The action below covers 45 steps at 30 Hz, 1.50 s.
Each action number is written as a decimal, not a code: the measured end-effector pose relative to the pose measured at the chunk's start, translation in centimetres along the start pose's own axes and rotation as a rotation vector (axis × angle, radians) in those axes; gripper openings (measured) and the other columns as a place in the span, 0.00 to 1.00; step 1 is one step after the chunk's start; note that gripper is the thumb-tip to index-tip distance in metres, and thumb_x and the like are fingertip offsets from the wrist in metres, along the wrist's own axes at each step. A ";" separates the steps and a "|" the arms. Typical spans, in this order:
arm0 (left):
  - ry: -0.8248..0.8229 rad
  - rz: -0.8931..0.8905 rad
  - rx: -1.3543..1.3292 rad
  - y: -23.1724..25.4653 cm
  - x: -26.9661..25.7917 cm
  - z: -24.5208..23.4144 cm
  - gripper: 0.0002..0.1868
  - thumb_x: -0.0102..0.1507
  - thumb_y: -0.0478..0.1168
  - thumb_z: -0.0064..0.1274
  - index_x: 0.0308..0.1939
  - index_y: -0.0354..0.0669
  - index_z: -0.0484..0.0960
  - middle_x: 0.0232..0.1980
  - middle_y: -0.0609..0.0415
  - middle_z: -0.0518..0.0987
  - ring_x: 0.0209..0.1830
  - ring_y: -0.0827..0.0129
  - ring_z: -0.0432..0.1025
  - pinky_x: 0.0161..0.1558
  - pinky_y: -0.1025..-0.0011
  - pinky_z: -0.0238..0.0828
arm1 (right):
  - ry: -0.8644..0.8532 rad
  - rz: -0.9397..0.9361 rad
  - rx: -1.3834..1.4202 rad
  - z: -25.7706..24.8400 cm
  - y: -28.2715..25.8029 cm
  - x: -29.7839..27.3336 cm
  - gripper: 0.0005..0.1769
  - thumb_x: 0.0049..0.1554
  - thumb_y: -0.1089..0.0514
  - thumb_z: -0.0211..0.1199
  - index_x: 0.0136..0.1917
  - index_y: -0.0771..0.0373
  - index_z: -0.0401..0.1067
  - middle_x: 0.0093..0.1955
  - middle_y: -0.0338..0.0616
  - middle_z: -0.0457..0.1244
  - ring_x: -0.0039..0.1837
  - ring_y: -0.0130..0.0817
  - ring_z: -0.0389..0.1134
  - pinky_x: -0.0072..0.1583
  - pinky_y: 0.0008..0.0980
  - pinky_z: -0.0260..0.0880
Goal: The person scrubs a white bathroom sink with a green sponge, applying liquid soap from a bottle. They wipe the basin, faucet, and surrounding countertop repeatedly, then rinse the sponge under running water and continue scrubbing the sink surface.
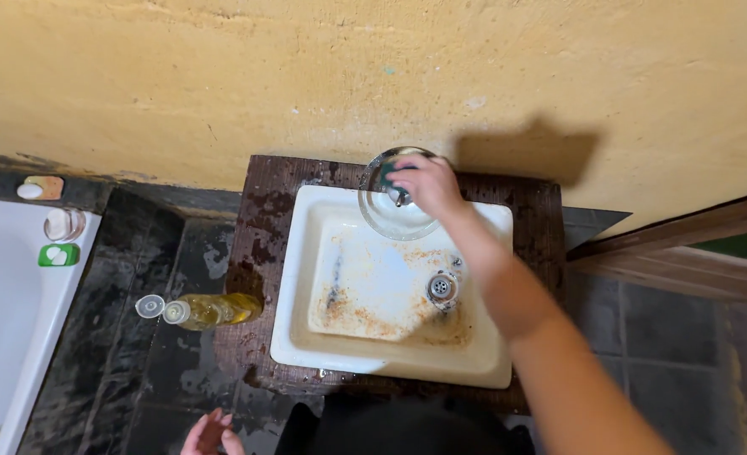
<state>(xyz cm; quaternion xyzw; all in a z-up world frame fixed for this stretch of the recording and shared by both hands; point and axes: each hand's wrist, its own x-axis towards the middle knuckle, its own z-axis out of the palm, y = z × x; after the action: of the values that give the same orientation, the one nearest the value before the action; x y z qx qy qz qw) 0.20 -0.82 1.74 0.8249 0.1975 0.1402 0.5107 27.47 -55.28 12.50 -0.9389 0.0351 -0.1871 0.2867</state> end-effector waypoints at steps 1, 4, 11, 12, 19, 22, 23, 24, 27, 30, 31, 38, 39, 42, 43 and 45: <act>0.006 0.027 -0.009 -0.8 -0.2 0.2 0.24 0.70 0.26 0.52 0.71 0.28 0.70 0.60 0.34 0.80 0.55 0.55 0.77 0.59 0.64 0.73 | -0.332 -0.030 -0.042 -1.4 -1.6 1.7 0.19 0.59 0.60 0.69 0.61 0.41 0.82 0.70 0.31 0.67 0.66 0.44 0.61 0.70 0.41 0.62; 0.052 0.044 -0.036 -3.1 -0.7 0.0 0.24 0.71 0.28 0.52 0.72 0.28 0.70 0.61 0.33 0.79 0.55 0.53 0.76 0.59 0.64 0.73 | -0.744 -0.297 -0.124 -1.0 -0.9 5.4 0.15 0.58 0.60 0.70 0.57 0.45 0.85 0.63 0.31 0.68 0.64 0.34 0.59 0.64 0.35 0.63; 0.030 -0.039 -0.053 -5.5 -0.4 -1.7 0.29 0.70 0.28 0.52 0.77 0.31 0.67 0.64 0.36 0.76 0.62 0.52 0.74 0.63 0.61 0.71 | -0.911 -0.302 -0.155 -3.8 -4.0 7.1 0.17 0.57 0.67 0.71 0.57 0.53 0.84 0.52 0.34 0.66 0.59 0.28 0.63 0.63 0.28 0.72; 0.029 -0.042 -0.050 -4.5 -0.8 -1.6 0.29 0.70 0.28 0.52 0.77 0.31 0.67 0.64 0.36 0.76 0.62 0.52 0.74 0.63 0.61 0.71 | -0.915 -0.301 -0.153 -1.3 -1.8 7.1 0.17 0.57 0.67 0.71 0.57 0.53 0.84 0.52 0.34 0.66 0.59 0.28 0.63 0.63 0.28 0.72; 0.089 -0.018 -0.071 -3.5 -1.1 -1.0 0.25 0.73 0.30 0.49 0.74 0.29 0.66 0.64 0.35 0.76 0.57 0.53 0.74 0.62 0.65 0.69 | -0.597 0.215 0.178 -7.0 -5.7 3.1 0.18 0.61 0.47 0.63 0.57 0.59 0.78 0.65 0.44 0.63 0.64 0.36 0.65 0.64 0.34 0.72; 0.086 0.055 -0.058 -7.8 0.0 -0.8 0.26 0.73 0.30 0.49 0.76 0.29 0.66 0.64 0.32 0.76 0.55 0.50 0.75 0.60 0.63 0.70 | -0.036 0.108 0.028 -1.5 0.3 -3.3 0.15 0.60 0.54 0.68 0.59 0.60 0.78 0.57 0.43 0.64 0.56 0.40 0.64 0.56 0.37 0.70; 0.104 0.104 -0.008 -9.2 0.1 -0.9 0.26 0.74 0.31 0.50 0.76 0.28 0.66 0.64 0.31 0.75 0.54 0.47 0.74 0.59 0.61 0.71 | 0.307 -0.365 -0.243 1.1 3.2 -7.0 0.17 0.62 0.70 0.73 0.62 0.57 0.82 0.48 0.41 0.68 0.48 0.41 0.64 0.48 0.36 0.71; 0.103 0.100 -0.001 -7.2 0.0 -1.6 0.26 0.74 0.31 0.50 0.76 0.28 0.66 0.64 0.31 0.75 0.54 0.47 0.74 0.59 0.61 0.71 | 0.300 -0.361 -0.239 2.4 2.5 -8.9 0.17 0.62 0.70 0.73 0.62 0.57 0.82 0.48 0.41 0.68 0.48 0.41 0.64 0.48 0.36 0.71; -0.045 -0.032 -0.064 -3.7 -0.3 -2.9 0.29 0.69 0.29 0.52 0.75 0.32 0.67 0.66 0.37 0.76 0.59 0.54 0.75 0.60 0.64 0.71 | 0.108 -0.199 -0.671 5.0 -1.8 -11.9 0.28 0.62 0.65 0.64 0.74 0.47 0.74 0.59 0.28 0.65 0.59 0.35 0.61 0.71 0.44 0.64; -0.031 0.020 -0.062 -4.0 0.2 -2.5 0.27 0.69 0.26 0.51 0.73 0.31 0.69 0.64 0.36 0.78 0.55 0.54 0.77 0.58 0.66 0.73 | -0.209 0.025 -0.628 6.9 -7.3 -8.9 0.27 0.63 0.68 0.64 0.74 0.58 0.67 0.59 0.42 0.70 0.38 0.27 0.67 0.27 0.25 0.71; -0.047 -0.006 -0.033 -3.4 0.4 -2.4 0.27 0.69 0.26 0.52 0.74 0.31 0.70 0.63 0.36 0.79 0.55 0.54 0.77 0.58 0.64 0.73 | -0.100 -0.047 -0.571 8.8 -7.5 -8.1 0.36 0.58 0.75 0.55 0.79 0.64 0.59 0.71 0.52 0.62 0.61 0.41 0.61 0.55 0.37 0.63; -0.042 0.028 -0.047 0.4 -0.3 -2.2 0.26 0.69 0.24 0.50 0.72 0.29 0.69 0.61 0.34 0.80 0.53 0.56 0.78 0.60 0.67 0.71 | -0.010 -0.272 -0.556 6.3 -5.1 -11.2 0.29 0.65 0.58 0.62 0.77 0.69 0.64 0.75 0.57 0.63 0.76 0.48 0.64 0.80 0.45 0.61; -0.037 0.036 -0.058 -1.0 0.4 -1.9 0.26 0.69 0.24 0.50 0.72 0.29 0.69 0.61 0.34 0.80 0.53 0.56 0.78 0.60 0.67 0.71 | 0.002 -0.278 -0.561 5.3 -3.2 -11.7 0.29 0.65 0.58 0.62 0.77 0.69 0.64 0.75 0.57 0.63 0.76 0.48 0.64 0.80 0.45 0.61; -0.001 0.035 -0.185 -4.7 0.3 -3.9 0.30 0.69 0.30 0.49 0.76 0.30 0.64 0.67 0.30 0.75 0.54 0.49 0.75 0.59 0.63 0.71 | 0.110 -0.413 -0.779 4.0 -1.2 -13.5 0.39 0.52 0.60 0.79 0.75 0.58 0.71 0.71 0.44 0.70 0.73 0.39 0.71 0.78 0.43 0.66; -0.040 -0.011 -0.189 -5.3 0.4 -4.9 0.31 0.67 0.26 0.49 0.76 0.32 0.65 0.68 0.31 0.75 0.54 0.49 0.76 0.58 0.64 0.72 | 0.055 -0.371 -0.692 4.2 -2.7 -12.7 0.34 0.56 0.67 0.66 0.76 0.62 0.69 0.72 0.49 0.68 0.75 0.43 0.68 0.80 0.46 0.62; -0.088 -0.062 -0.192 -11.6 2.4 -7.8 0.33 0.65 0.21 0.49 0.76 0.34 0.66 0.69 0.32 0.75 0.54 0.49 0.77 0.58 0.64 0.72 | -0.008 -0.321 -0.612 5.9 -4.8 -11.5 0.31 0.60 0.74 0.54 0.77 0.66 0.66 0.73 0.54 0.66 0.76 0.47 0.65 0.81 0.48 0.58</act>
<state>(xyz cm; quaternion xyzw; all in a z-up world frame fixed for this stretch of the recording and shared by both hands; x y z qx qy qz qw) -3.18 11.04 -5.17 0.7711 0.1861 0.1062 0.5996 18.76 -46.22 6.80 -0.9756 -0.0598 -0.2072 -0.0411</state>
